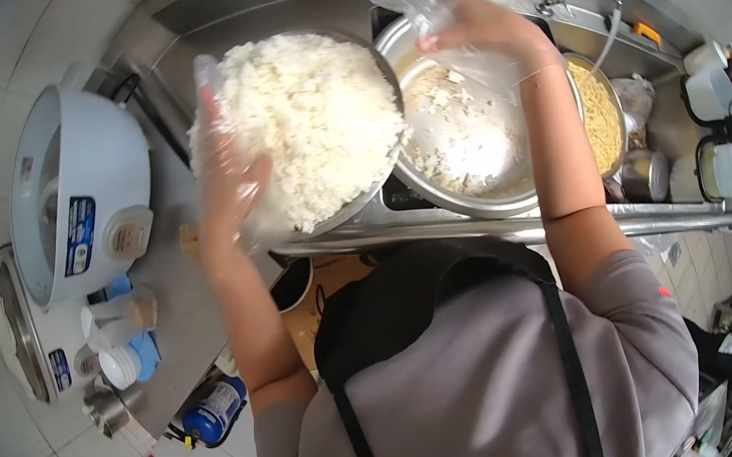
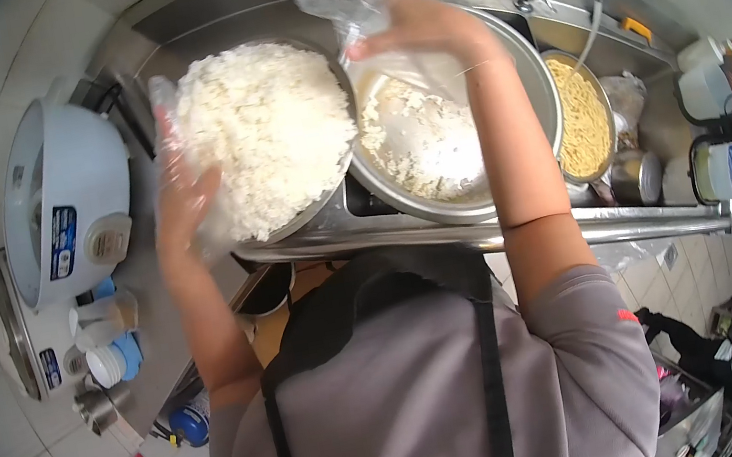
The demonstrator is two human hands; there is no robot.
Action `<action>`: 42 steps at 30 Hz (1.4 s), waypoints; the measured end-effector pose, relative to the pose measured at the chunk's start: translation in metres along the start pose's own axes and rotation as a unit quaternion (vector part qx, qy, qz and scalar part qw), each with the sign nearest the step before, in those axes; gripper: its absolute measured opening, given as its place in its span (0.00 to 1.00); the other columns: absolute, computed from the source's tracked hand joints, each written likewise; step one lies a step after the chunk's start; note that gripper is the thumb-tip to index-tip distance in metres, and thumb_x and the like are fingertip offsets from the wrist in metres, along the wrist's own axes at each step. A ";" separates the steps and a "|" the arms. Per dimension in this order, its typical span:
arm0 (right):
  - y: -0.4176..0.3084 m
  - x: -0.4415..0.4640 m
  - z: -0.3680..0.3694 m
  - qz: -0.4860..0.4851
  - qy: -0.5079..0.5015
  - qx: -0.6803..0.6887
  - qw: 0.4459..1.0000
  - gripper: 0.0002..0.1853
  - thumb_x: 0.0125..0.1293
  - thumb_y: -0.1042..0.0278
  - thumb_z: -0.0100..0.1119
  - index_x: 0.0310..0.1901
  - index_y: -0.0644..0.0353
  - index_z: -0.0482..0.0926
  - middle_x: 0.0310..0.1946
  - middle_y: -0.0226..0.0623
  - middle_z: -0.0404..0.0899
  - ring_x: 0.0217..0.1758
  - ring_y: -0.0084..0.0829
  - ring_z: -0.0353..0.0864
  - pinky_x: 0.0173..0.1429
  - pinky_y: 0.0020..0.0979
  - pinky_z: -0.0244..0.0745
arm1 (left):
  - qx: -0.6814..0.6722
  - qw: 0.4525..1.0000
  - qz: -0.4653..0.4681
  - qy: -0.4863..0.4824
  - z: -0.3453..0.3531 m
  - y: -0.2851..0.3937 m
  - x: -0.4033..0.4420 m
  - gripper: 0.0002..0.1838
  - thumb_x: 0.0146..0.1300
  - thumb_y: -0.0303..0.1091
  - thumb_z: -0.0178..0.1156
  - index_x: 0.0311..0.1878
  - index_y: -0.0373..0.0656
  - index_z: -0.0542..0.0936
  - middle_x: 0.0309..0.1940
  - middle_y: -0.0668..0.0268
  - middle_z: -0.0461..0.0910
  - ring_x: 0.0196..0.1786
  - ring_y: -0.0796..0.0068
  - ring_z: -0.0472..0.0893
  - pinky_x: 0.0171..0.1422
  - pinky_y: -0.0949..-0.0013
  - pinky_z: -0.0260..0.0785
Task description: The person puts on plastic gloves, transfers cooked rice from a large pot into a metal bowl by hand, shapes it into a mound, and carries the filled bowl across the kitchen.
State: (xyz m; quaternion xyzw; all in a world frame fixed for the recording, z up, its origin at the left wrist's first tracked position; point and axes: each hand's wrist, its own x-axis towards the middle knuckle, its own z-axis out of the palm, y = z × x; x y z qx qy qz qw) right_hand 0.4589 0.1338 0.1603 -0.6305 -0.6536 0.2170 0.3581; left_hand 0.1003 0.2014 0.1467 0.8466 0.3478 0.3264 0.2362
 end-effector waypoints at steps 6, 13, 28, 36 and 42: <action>0.206 -0.085 0.020 0.346 -0.207 -0.047 0.914 0.74 0.39 0.28 0.70 0.73 0.57 0.26 0.69 0.61 0.55 0.74 0.47 0.56 0.74 0.35 0.52 | 0.091 0.991 -0.058 -0.083 -0.010 0.010 -0.002 0.46 0.49 0.18 0.49 0.75 0.53 0.51 0.72 0.53 0.55 0.73 0.53 0.58 0.74 0.64 0.52; 0.343 -0.068 0.110 0.346 -0.101 -0.071 0.930 0.50 0.53 0.27 0.56 0.67 0.61 0.60 0.66 0.55 0.63 0.70 0.43 0.62 0.72 0.37 0.53 | 0.045 0.990 -0.121 -0.053 0.003 0.027 0.009 0.38 0.50 0.17 0.49 0.70 0.42 0.62 0.68 0.50 0.63 0.69 0.56 0.63 0.71 0.64 0.57; 0.146 -0.102 0.144 0.267 -0.566 -0.083 0.776 0.29 0.68 0.47 0.39 0.57 0.63 0.74 0.59 0.56 0.70 0.64 0.42 0.71 0.66 0.40 0.66 | -0.127 0.989 0.040 0.068 0.012 -0.008 0.005 0.56 0.54 0.56 0.66 0.76 0.48 0.42 0.73 0.56 0.56 0.73 0.64 0.58 0.75 0.66 0.49; 0.225 -0.165 0.138 0.491 -0.272 0.159 0.812 0.35 0.68 0.39 0.44 0.70 0.51 0.58 0.70 0.44 0.59 0.70 0.41 0.62 0.71 0.42 0.57 | -0.147 0.988 -0.021 0.034 0.017 -0.009 0.023 0.58 0.49 0.61 0.67 0.73 0.33 0.50 0.74 0.57 0.53 0.75 0.62 0.53 0.78 0.59 0.40; 0.209 -0.119 0.267 0.202 -0.381 -0.175 0.885 0.26 0.64 0.56 0.47 0.63 0.56 0.69 0.62 0.47 0.70 0.66 0.41 0.68 0.68 0.35 0.61 | -0.081 0.995 0.034 0.042 0.015 -0.022 0.019 0.43 0.54 0.44 0.61 0.72 0.43 0.58 0.70 0.60 0.62 0.70 0.62 0.63 0.76 0.64 0.49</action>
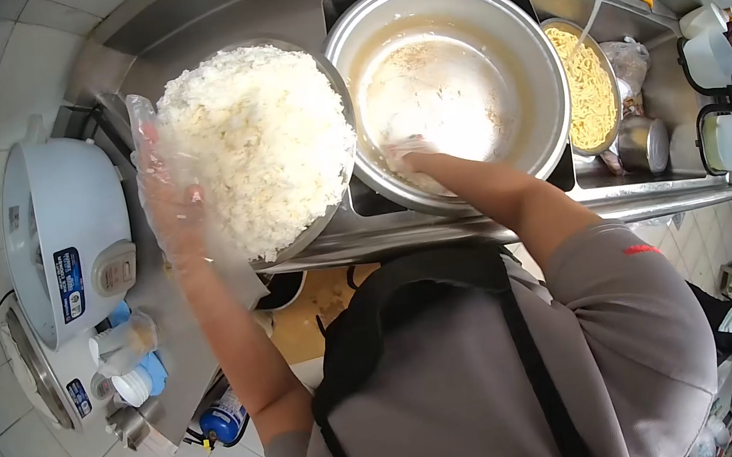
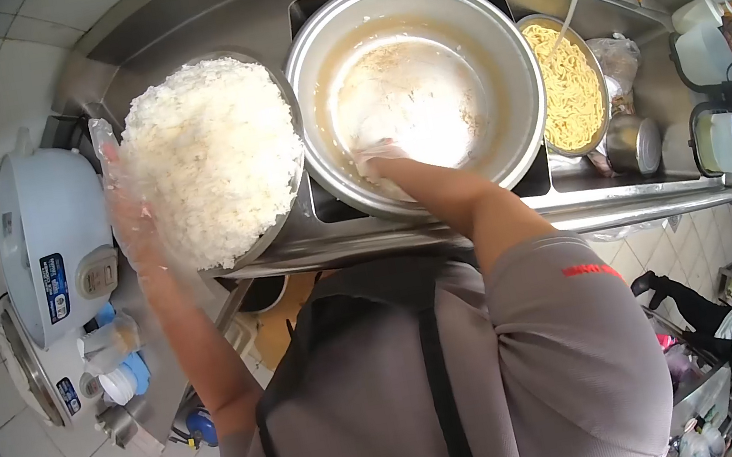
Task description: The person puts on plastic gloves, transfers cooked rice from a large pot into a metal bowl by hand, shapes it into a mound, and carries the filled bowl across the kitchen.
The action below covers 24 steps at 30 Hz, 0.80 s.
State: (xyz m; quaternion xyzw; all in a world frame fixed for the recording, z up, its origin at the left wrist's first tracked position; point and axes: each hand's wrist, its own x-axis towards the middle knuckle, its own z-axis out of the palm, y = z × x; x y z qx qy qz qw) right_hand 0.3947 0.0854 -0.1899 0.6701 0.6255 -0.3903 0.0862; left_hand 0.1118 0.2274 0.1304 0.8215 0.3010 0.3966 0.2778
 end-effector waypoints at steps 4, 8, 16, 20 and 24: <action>-0.023 0.038 -0.003 -0.036 0.048 0.077 0.995 0.21 0.52 0.65 0.53 0.49 0.61 0.79 0.53 0.52 0.76 0.58 0.43 0.75 0.60 0.37 0.70 | 0.174 0.985 -0.006 -0.011 0.006 0.013 0.001 0.44 0.54 0.48 0.60 0.73 0.46 0.56 0.69 0.60 0.62 0.69 0.57 0.64 0.76 0.62 0.50; -0.030 0.053 -0.017 -0.046 0.070 0.028 0.996 0.23 0.59 0.60 0.51 0.53 0.67 0.77 0.53 0.52 0.77 0.64 0.42 0.70 0.64 0.35 0.66 | 0.207 0.977 0.038 -0.021 0.011 0.014 0.000 0.53 0.51 0.65 0.61 0.74 0.45 0.54 0.69 0.58 0.62 0.70 0.59 0.62 0.76 0.62 0.48; -0.013 -0.067 -0.088 0.087 0.057 0.841 0.531 0.16 0.63 0.53 0.55 0.47 0.52 0.78 0.37 0.35 0.83 0.38 0.35 0.84 0.40 0.42 0.79 | -0.011 0.985 0.055 0.166 0.005 0.049 0.013 0.46 0.58 0.62 0.57 0.74 0.48 0.54 0.71 0.57 0.59 0.72 0.56 0.59 0.76 0.61 0.47; 0.016 -0.098 -0.152 -0.162 0.054 0.875 0.453 0.23 0.63 0.49 0.50 0.53 0.55 0.75 0.43 0.40 0.82 0.40 0.40 0.83 0.35 0.44 0.78 | -0.103 0.960 0.062 0.253 -0.018 0.063 0.021 0.44 0.60 0.60 0.56 0.74 0.49 0.54 0.72 0.55 0.56 0.72 0.54 0.57 0.76 0.60 0.47; -0.043 -0.125 -0.250 -0.263 0.164 0.759 0.573 0.24 0.66 0.50 0.51 0.57 0.58 0.73 0.48 0.38 0.79 0.47 0.34 0.82 0.45 0.36 0.79 | -0.131 0.950 0.024 0.283 -0.034 0.055 0.014 0.42 0.62 0.57 0.56 0.75 0.50 0.53 0.72 0.54 0.54 0.73 0.52 0.56 0.76 0.59 0.46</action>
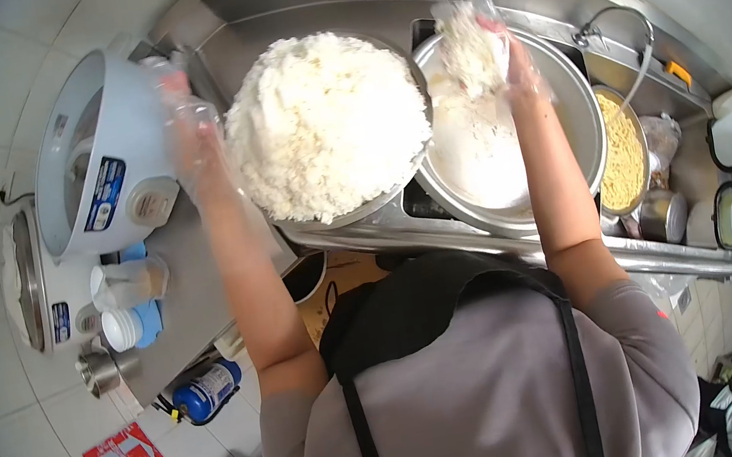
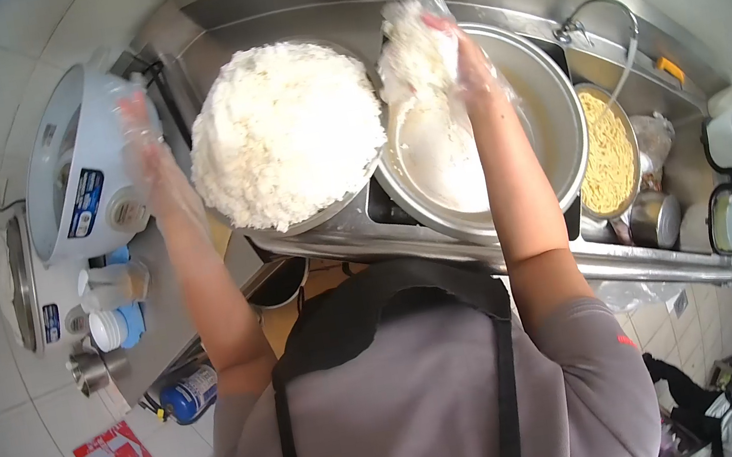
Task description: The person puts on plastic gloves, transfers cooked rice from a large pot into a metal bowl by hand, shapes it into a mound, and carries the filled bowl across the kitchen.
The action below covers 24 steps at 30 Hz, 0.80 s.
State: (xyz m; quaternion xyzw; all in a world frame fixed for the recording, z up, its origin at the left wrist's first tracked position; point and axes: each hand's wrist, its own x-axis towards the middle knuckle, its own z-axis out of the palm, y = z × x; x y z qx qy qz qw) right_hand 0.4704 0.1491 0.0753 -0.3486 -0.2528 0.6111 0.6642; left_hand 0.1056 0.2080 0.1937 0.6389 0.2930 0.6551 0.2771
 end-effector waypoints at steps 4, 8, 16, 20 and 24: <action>-0.044 -0.007 0.168 -0.054 -0.056 -0.436 0.897 0.23 0.64 0.53 0.59 0.53 0.62 0.78 0.47 0.35 0.78 0.50 0.30 0.77 0.57 0.33 0.71 | 0.093 0.991 -0.076 -0.056 -0.033 -0.022 -0.039 0.41 0.63 0.54 0.55 0.75 0.51 0.53 0.73 0.52 0.51 0.74 0.51 0.54 0.76 0.57 0.45; 0.020 0.039 0.208 -0.043 -0.144 -0.713 0.685 0.26 0.68 0.47 0.48 0.50 0.64 0.80 0.50 0.49 0.79 0.57 0.46 0.76 0.64 0.39 0.67 | 0.244 0.955 -0.095 -0.143 -0.050 -0.061 -0.072 0.39 0.65 0.52 0.54 0.75 0.52 0.52 0.74 0.50 0.48 0.74 0.49 0.52 0.76 0.56 0.45; 0.053 0.027 0.207 -0.270 -0.242 -0.788 0.498 0.34 0.65 0.64 0.48 0.73 0.39 0.54 0.74 0.39 0.50 0.77 0.43 0.48 0.77 0.52 0.34 | 0.363 0.897 -0.154 -0.201 -0.033 -0.065 -0.067 0.49 0.57 0.60 0.59 0.76 0.54 0.47 0.74 0.46 0.44 0.75 0.39 0.44 0.76 0.47 0.40; 0.017 0.028 0.199 -0.193 -0.239 -0.434 0.847 0.39 0.59 0.73 0.58 0.73 0.46 0.54 0.70 0.39 0.58 0.69 0.37 0.64 0.72 0.39 0.55 | 0.298 0.930 -0.100 -0.190 -0.045 -0.068 -0.062 0.56 0.53 0.64 0.62 0.76 0.48 0.44 0.75 0.45 0.42 0.76 0.39 0.41 0.75 0.42 0.35; -0.004 0.026 0.205 -0.212 -0.202 -0.579 0.761 0.41 0.55 0.80 0.59 0.71 0.45 0.59 0.54 0.45 0.77 0.53 0.35 0.80 0.60 0.32 0.71 | 0.354 0.903 -0.037 -0.240 -0.034 -0.041 -0.055 0.55 0.53 0.67 0.58 0.76 0.50 0.43 0.75 0.51 0.43 0.76 0.42 0.42 0.75 0.42 0.31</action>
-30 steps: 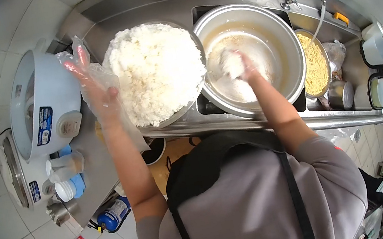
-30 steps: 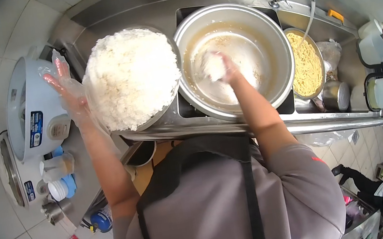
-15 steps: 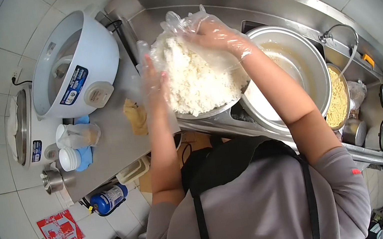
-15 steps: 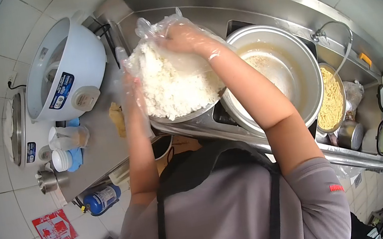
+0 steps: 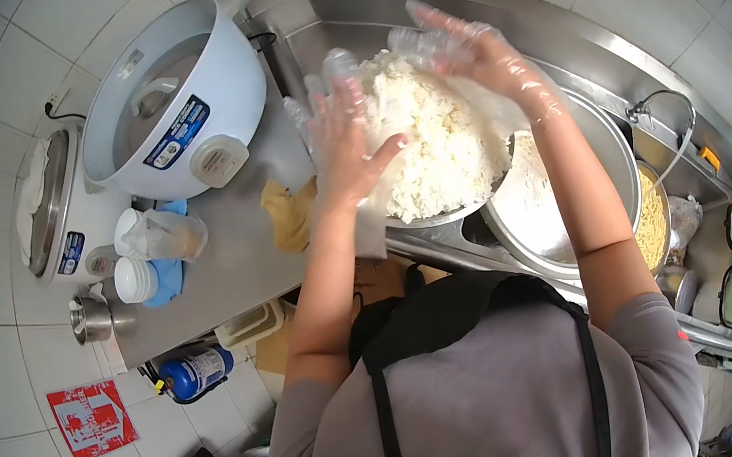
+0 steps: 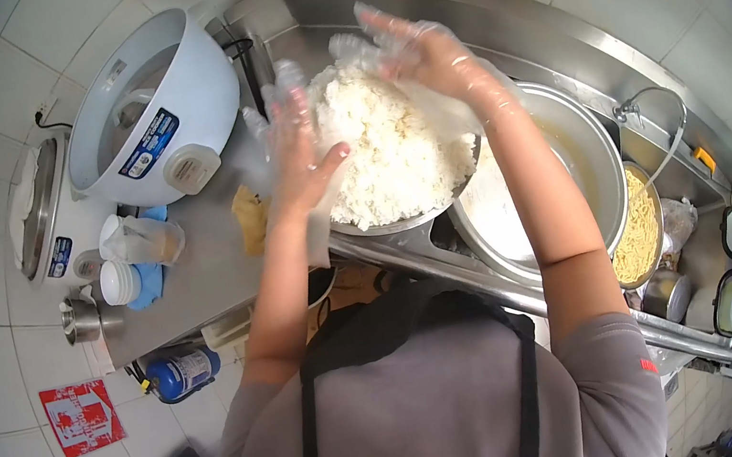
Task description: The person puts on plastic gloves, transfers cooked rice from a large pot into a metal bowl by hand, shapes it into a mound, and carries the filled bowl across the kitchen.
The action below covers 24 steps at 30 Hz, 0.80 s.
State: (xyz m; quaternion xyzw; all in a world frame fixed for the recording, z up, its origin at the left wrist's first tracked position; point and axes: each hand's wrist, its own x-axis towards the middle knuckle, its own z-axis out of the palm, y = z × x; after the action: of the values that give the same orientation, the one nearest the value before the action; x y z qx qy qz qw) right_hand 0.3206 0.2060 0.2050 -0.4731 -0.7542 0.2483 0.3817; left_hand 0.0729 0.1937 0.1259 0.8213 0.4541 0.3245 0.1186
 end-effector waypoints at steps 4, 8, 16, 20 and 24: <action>0.007 -0.004 0.031 -0.080 -0.008 -0.241 0.967 0.36 0.54 0.81 0.58 0.67 0.48 0.67 0.40 0.48 0.83 0.43 0.41 0.83 0.52 0.35 0.75 | 0.050 0.994 -0.028 -0.088 0.002 0.014 0.017 0.49 0.59 0.63 0.54 0.76 0.53 0.43 0.75 0.59 0.48 0.76 0.44 0.45 0.76 0.44 0.33; -0.011 0.023 0.006 -0.114 0.007 -0.119 0.986 0.30 0.58 0.72 0.60 0.65 0.52 0.69 0.48 0.47 0.81 0.46 0.37 0.82 0.57 0.34 0.72 | -0.076 0.995 -0.030 -0.062 -0.010 0.009 0.021 0.50 0.59 0.65 0.52 0.76 0.54 0.41 0.76 0.57 0.46 0.76 0.43 0.43 0.75 0.40 0.29; -0.001 0.055 0.048 -0.048 -0.131 -0.324 0.936 0.13 0.58 0.68 0.57 0.44 0.60 0.81 0.35 0.45 0.83 0.35 0.40 0.81 0.42 0.38 0.73 | -0.090 0.995 -0.009 -0.047 -0.014 0.005 0.025 0.56 0.57 0.69 0.53 0.76 0.46 0.38 0.76 0.55 0.40 0.76 0.41 0.39 0.75 0.40 0.27; 0.003 0.045 0.021 0.043 0.054 -0.076 0.995 0.13 0.60 0.61 0.59 0.43 0.58 0.83 0.32 0.42 0.83 0.32 0.34 0.79 0.40 0.34 0.71 | -0.284 0.949 0.121 0.065 -0.033 -0.005 0.037 0.58 0.57 0.69 0.54 0.75 0.41 0.36 0.76 0.50 0.40 0.77 0.44 0.38 0.77 0.45 0.28; -0.074 0.000 0.018 0.098 0.197 0.095 0.971 0.19 0.65 0.51 0.57 0.42 0.61 0.83 0.30 0.32 0.83 0.30 0.23 0.73 0.37 0.27 0.68 | -0.510 0.827 0.189 0.143 -0.040 0.036 0.056 0.62 0.54 0.72 0.54 0.74 0.47 0.28 0.75 0.46 0.38 0.77 0.49 0.36 0.77 0.48 0.31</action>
State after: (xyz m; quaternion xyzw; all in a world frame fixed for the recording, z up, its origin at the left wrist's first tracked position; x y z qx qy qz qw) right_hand 0.2672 0.1738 0.2486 -0.5461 -0.5869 0.2566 0.5398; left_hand 0.0925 0.2154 0.1976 0.6585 0.0716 0.6394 0.3903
